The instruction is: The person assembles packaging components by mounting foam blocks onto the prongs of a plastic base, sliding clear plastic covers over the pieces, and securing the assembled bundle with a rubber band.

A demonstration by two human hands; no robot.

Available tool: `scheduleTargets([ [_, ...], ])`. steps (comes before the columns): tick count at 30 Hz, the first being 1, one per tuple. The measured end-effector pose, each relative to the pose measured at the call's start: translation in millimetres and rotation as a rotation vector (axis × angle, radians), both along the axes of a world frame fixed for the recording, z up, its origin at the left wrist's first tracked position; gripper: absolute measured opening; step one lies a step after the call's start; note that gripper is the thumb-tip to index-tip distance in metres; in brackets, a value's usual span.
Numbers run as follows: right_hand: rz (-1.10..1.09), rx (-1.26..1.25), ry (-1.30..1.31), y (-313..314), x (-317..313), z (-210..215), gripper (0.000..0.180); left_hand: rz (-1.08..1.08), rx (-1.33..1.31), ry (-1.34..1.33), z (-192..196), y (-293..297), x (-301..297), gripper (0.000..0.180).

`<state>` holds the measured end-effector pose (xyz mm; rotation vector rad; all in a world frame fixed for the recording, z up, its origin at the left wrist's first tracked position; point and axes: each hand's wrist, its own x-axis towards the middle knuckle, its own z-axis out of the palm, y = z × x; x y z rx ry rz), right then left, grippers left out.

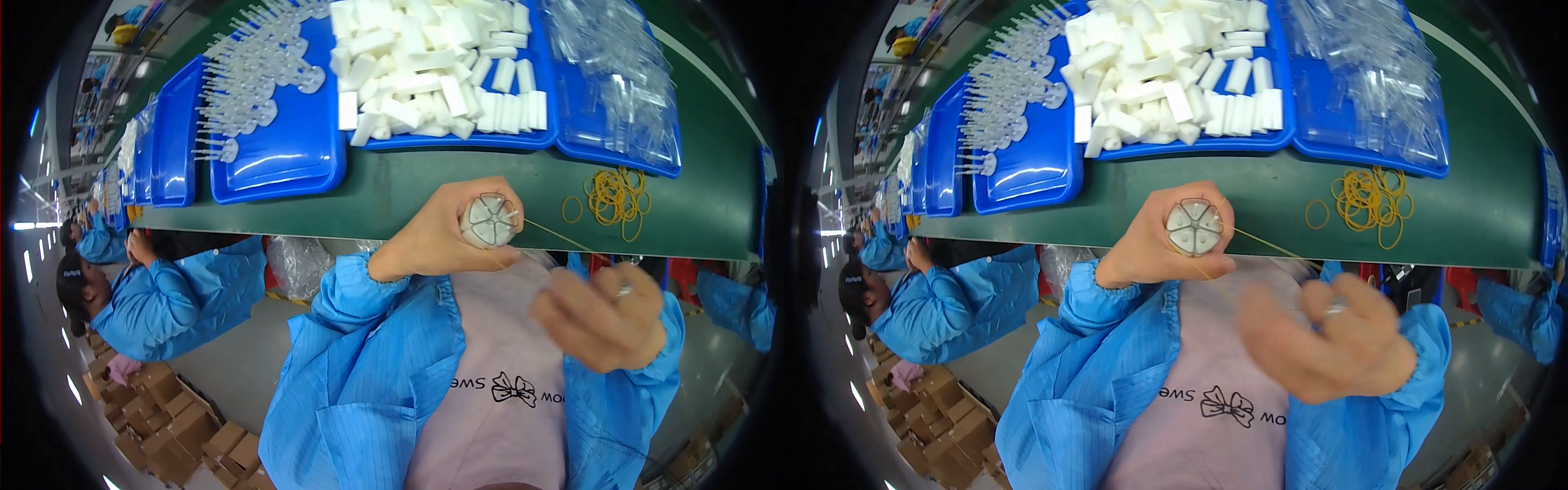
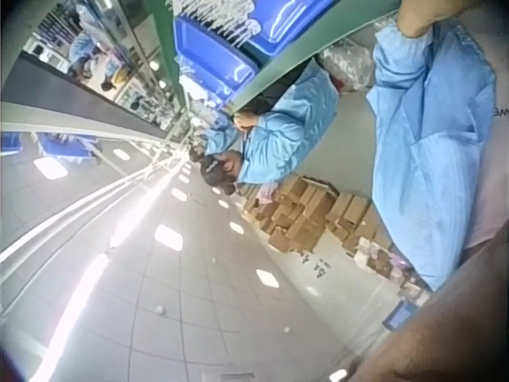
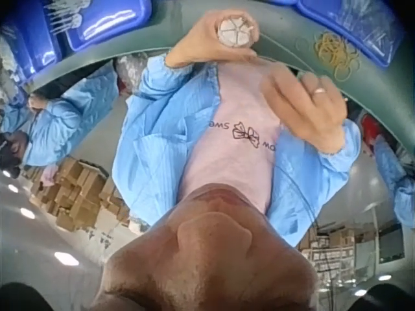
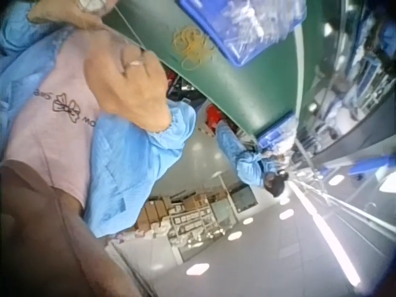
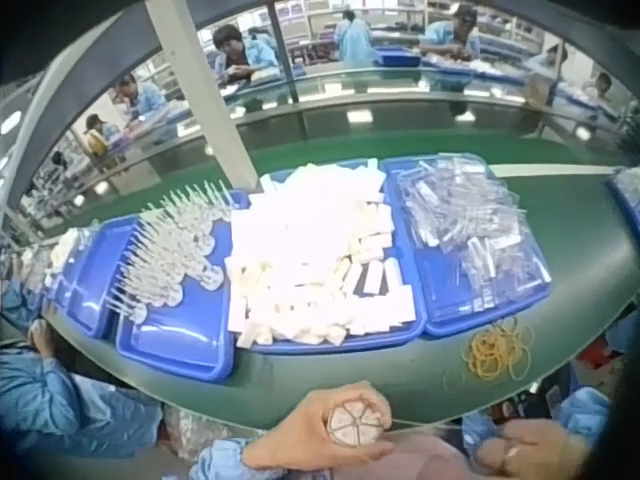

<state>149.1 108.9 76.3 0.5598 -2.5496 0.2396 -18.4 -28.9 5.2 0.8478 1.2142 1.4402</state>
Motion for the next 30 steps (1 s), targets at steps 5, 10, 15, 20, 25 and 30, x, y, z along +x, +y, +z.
scheduleTargets([
  [5,-0.094,0.015,-0.022,-0.2,-6.4,3.8,0.021,0.053,0.005,-0.158,5.2,-8.9,0.8,0.035],
  [10,-0.135,0.016,-0.007,4.3,-11.3,11.5,0.023,0.045,0.062,-0.354,11.2,-13.9,-0.9,0.036],
  [15,-0.322,0.07,-0.13,5.9,-19.6,1.5,0.016,0.134,-0.099,-0.072,15.3,-4.4,4.0,0.036],
  [20,-0.349,-0.062,-0.243,-2.2,-26.9,-1.1,0.015,0.184,-0.059,-0.026,12.5,-6.2,6.5,0.035],
  [25,-0.301,-0.202,-0.246,1.2,-26.2,-3.6,0.018,0.137,0.132,-0.325,11.0,-14.2,2.0,0.05],
  [30,0.505,-1.059,-0.456,24.5,-9.6,-3.7,0.017,0.267,0.346,-0.694,4.3,-13.7,-4.2,0.069],
])
